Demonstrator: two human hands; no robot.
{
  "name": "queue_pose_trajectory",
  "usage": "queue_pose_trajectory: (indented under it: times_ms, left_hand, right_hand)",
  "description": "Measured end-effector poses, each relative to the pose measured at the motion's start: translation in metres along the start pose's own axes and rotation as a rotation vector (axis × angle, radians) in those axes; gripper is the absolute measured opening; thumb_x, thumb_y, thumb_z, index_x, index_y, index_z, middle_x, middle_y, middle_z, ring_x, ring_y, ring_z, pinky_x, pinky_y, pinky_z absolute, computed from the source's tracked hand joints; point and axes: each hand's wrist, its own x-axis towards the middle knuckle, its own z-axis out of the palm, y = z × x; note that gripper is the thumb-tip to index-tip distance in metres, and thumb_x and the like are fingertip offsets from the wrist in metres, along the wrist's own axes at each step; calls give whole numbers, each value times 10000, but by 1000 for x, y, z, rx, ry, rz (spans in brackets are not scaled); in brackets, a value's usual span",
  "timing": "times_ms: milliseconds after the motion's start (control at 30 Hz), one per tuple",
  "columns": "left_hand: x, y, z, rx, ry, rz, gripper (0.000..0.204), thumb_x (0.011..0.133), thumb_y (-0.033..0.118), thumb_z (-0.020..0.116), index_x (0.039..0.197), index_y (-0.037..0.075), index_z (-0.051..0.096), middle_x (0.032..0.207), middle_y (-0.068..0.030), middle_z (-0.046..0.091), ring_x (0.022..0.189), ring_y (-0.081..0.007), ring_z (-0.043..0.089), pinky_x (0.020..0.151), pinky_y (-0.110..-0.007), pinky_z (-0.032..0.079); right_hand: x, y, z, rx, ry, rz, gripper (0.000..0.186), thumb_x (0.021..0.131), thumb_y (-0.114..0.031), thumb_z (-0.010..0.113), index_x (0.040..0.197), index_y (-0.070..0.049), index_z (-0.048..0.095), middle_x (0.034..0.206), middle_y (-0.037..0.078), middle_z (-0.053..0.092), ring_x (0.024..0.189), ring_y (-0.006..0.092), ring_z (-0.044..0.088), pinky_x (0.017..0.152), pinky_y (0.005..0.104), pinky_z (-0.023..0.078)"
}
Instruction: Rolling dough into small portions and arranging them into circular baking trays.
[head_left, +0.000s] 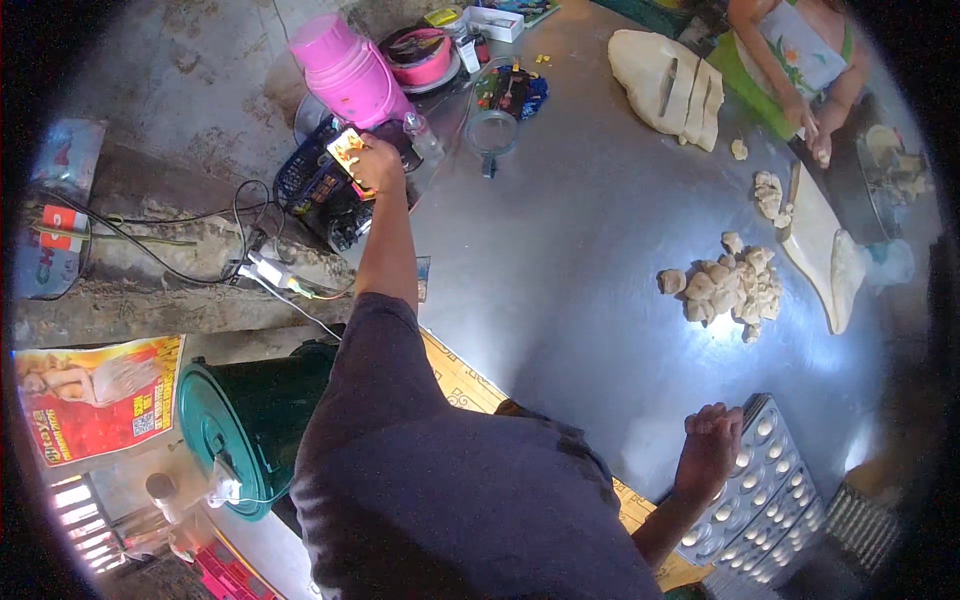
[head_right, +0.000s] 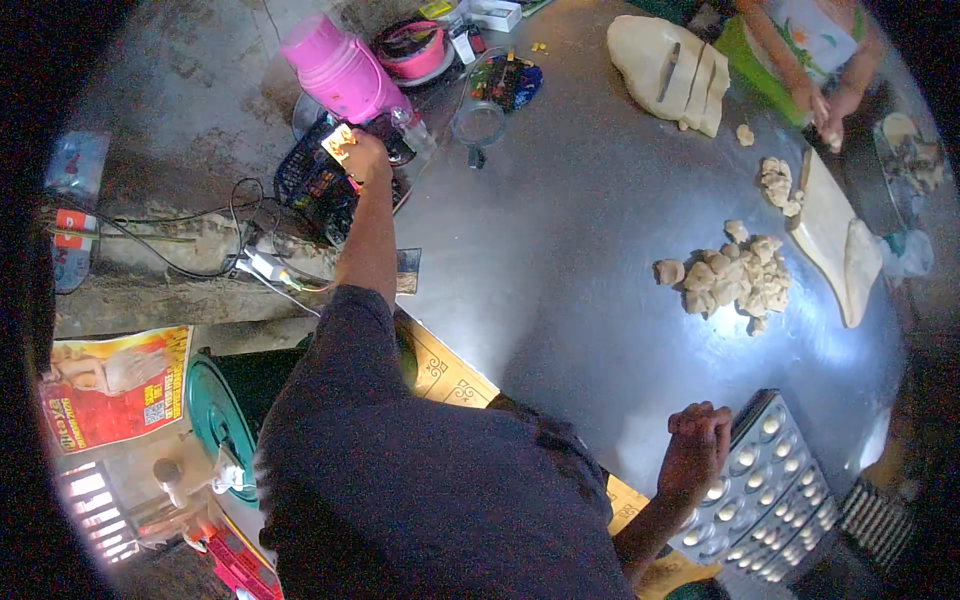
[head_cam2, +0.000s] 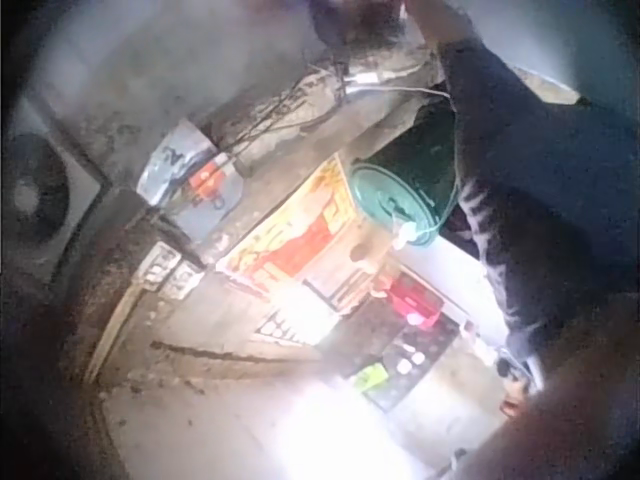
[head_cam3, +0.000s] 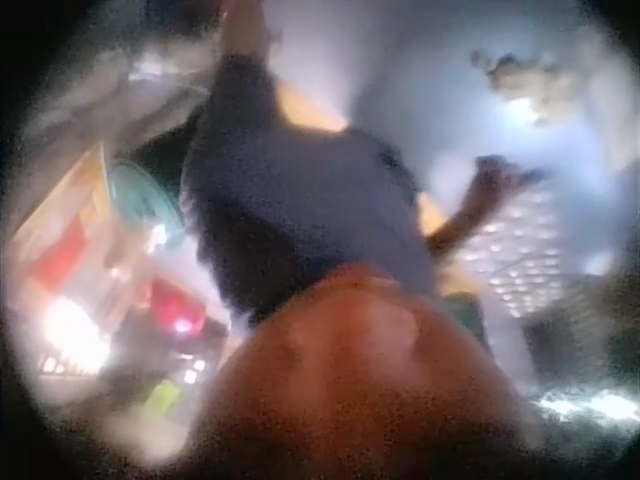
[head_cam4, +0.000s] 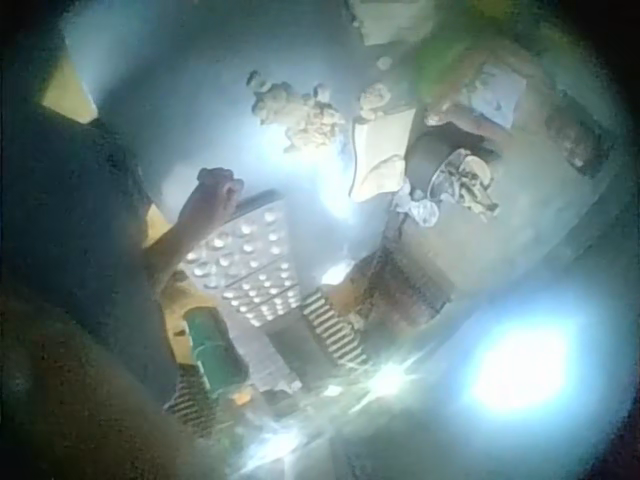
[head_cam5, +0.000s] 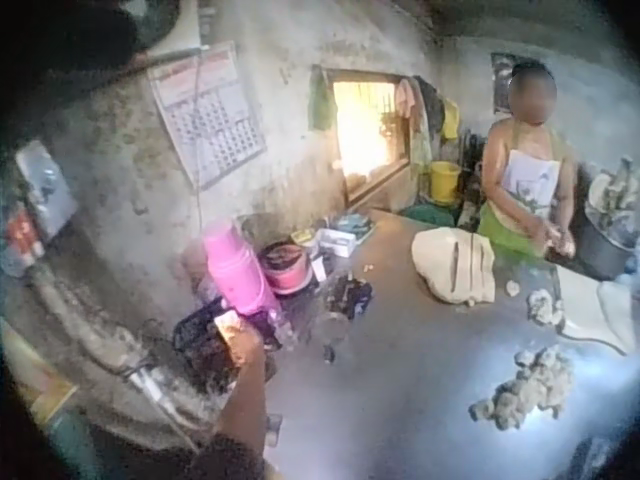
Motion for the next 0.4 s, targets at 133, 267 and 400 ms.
queue_pose_trajectory:
  times_ms: [133,267,400]
  left_hand:
    - [7,-11,11,8,-18,-104,674,912,495,355,1304,-52,373,1153,-307,518,1080,-404,534,883,-511,431]
    - [21,-20,24,-16,-48,-150,644,906,504,362,1268,-26,412,1126,-314,528,1035,-413,556,857,-506,449]
    - [-4,-3,5,-10,-7,81,637,898,523,377,1384,111,352,1106,-324,522,1033,-428,545,877,-543,419]
  right_hand:
    - [-1,4,-3,-15,14,14,177,905,-154,562,818,-112,413,733,-1,407,672,127,400,614,276,325]
    - [-2,3,1,-36,38,20,177,904,-151,561,815,-107,415,727,-1,394,679,126,404,612,278,324]
    - [-5,3,-2,-40,-10,12,165,910,-150,557,822,-121,420,759,12,423,708,133,417,622,279,319]
